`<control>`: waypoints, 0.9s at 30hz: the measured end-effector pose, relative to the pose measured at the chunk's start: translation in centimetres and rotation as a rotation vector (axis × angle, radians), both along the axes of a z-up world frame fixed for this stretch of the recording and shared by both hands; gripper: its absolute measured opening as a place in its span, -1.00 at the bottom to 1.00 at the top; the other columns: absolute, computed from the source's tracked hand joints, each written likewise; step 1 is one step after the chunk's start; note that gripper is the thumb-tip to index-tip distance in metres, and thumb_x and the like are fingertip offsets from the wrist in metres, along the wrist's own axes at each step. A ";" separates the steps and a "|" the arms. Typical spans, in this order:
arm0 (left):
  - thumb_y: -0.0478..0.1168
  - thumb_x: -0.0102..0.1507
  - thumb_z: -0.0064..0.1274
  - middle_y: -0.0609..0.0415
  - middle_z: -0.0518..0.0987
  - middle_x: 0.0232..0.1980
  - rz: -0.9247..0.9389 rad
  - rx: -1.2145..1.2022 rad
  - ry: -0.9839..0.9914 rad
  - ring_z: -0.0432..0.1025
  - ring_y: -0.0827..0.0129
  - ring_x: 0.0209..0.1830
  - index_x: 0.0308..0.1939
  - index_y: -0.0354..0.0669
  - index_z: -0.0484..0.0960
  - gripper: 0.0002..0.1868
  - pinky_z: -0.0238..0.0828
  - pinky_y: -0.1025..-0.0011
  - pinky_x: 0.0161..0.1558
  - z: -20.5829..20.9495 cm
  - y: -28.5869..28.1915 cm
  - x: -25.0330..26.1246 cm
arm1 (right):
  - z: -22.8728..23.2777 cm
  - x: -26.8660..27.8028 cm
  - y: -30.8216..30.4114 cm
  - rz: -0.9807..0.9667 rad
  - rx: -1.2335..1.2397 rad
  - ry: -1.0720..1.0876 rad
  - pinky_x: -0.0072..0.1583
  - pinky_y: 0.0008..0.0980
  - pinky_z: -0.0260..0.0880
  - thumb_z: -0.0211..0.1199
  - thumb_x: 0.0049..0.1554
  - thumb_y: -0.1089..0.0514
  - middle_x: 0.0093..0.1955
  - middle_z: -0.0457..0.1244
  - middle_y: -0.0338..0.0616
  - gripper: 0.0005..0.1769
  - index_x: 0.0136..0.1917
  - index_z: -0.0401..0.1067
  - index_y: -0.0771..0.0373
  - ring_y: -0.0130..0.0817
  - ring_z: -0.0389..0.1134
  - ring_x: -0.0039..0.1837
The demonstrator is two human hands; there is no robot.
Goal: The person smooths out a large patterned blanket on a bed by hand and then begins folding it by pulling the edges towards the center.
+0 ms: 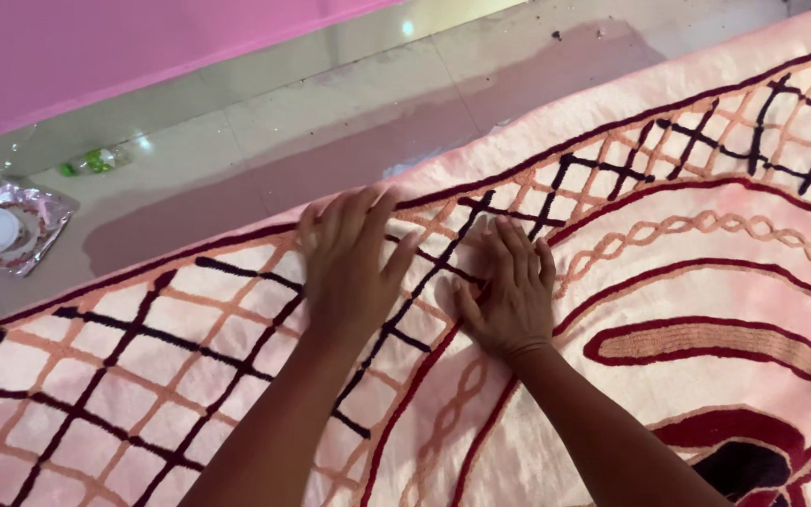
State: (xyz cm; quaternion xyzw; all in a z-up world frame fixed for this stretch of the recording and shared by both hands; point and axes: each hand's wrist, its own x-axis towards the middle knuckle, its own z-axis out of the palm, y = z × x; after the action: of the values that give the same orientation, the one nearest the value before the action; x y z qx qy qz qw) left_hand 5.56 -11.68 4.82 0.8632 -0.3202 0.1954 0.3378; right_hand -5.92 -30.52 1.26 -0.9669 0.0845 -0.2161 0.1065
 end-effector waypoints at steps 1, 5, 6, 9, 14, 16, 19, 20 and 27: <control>0.01 0.33 0.16 -0.05 0.54 0.25 -0.030 -0.056 -0.012 0.34 0.07 0.33 0.23 -0.21 0.57 -0.50 0.01 -0.08 0.40 0.4 -2.0 0.8 | 0.0 -0.1 -0.2 -0.011 -0.001 -0.024 0.62 -0.01 -0.28 0.12 0.18 -0.25 0.63 0.04 0.06 -0.14 0.57 0.12 0.28 -0.12 -0.02 0.67; -0.05 0.31 0.15 0.09 0.58 -0.02 -0.123 0.033 0.053 0.42 0.20 0.09 -0.03 -0.11 0.66 -0.74 0.16 0.03 0.31 0.8 -6.4 3.1 | -0.4 -0.2 -0.5 -0.002 0.004 -0.054 0.64 0.00 -0.32 0.15 0.19 -0.26 0.63 0.04 0.04 -0.15 0.54 0.11 0.28 -0.13 -0.02 0.68; -0.07 0.31 0.14 0.10 0.57 -0.08 -0.102 0.070 0.051 0.41 0.19 0.06 -0.12 -0.08 0.66 -0.80 0.18 0.06 0.27 0.9 -6.8 3.4 | -0.5 -0.2 -0.4 -0.003 0.004 -0.058 0.64 0.01 -0.31 0.15 0.20 -0.26 0.62 0.04 0.04 -0.16 0.53 0.11 0.29 -0.13 -0.02 0.68; -0.11 0.31 0.15 0.13 0.54 -0.18 -0.043 0.057 -0.022 0.39 0.21 -0.04 -0.26 -0.06 0.65 -0.86 0.19 0.07 0.20 1.0 -7.5 4.1 | -0.4 -0.3 -0.5 -0.014 -0.014 -0.049 0.63 0.01 -0.31 0.15 0.18 -0.26 0.59 0.05 0.02 -0.20 0.50 0.14 0.25 -0.14 -0.01 0.67; -0.14 0.27 0.13 0.10 0.55 -0.11 0.102 0.116 0.049 0.40 0.21 0.00 -0.16 -0.04 0.63 -0.88 0.19 0.10 0.18 0.8 -7.9 4.0 | -0.1 -0.1 -0.4 -0.008 0.015 -0.050 0.63 0.02 -0.31 0.11 0.19 -0.27 0.59 0.05 0.05 -0.19 0.51 0.13 0.27 -0.12 -0.01 0.67; -0.20 0.26 0.08 0.08 0.55 -0.02 0.115 0.112 -0.036 0.41 0.25 0.06 -0.04 -0.06 0.59 -0.80 0.20 0.13 0.22 0.7 -8.9 3.6 | 0.0 -0.1 -0.5 -0.002 0.009 -0.044 0.62 0.02 -0.31 0.09 0.19 -0.26 0.59 0.05 0.07 -0.20 0.50 0.12 0.28 -0.12 -0.01 0.66; -0.13 0.30 0.07 0.02 0.55 0.01 -0.004 -0.020 -0.101 0.43 0.21 0.07 0.13 -0.11 0.52 -0.66 0.21 0.13 0.20 0.2 -9.4 2.8 | -0.1 -0.1 -0.4 -0.001 0.006 -0.050 0.61 0.02 -0.25 0.09 0.19 -0.25 0.56 0.07 0.05 -0.22 0.49 0.14 0.26 -0.12 0.03 0.64; -0.12 0.31 0.08 0.01 0.55 -0.01 0.064 -0.006 -0.061 0.43 0.20 0.05 0.11 -0.14 0.54 -0.67 0.21 0.14 0.15 0.1 -9.6 3.0 | -0.1 0.0 -0.5 0.002 0.010 -0.045 0.61 0.02 -0.22 0.09 0.19 -0.25 0.56 0.08 0.04 -0.23 0.49 0.14 0.26 -0.13 0.04 0.63; -0.19 0.28 0.06 0.14 0.58 -0.13 0.204 0.142 0.258 0.44 0.18 -0.03 -0.24 -0.03 0.64 -0.93 0.26 0.12 0.05 0.3 -10.3 5.7 | 0.1 -0.1 -0.7 0.009 0.018 -0.003 0.60 0.02 -0.13 0.12 0.18 -0.25 0.53 0.11 0.04 -0.23 0.46 0.16 0.27 -0.11 0.08 0.60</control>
State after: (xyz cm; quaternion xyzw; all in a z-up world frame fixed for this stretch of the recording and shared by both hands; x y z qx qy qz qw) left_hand 11.23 -22.01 5.10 0.9308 -0.1977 0.0930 0.2929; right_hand -6.00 -31.17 1.41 -0.9659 0.0820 -0.2162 0.1163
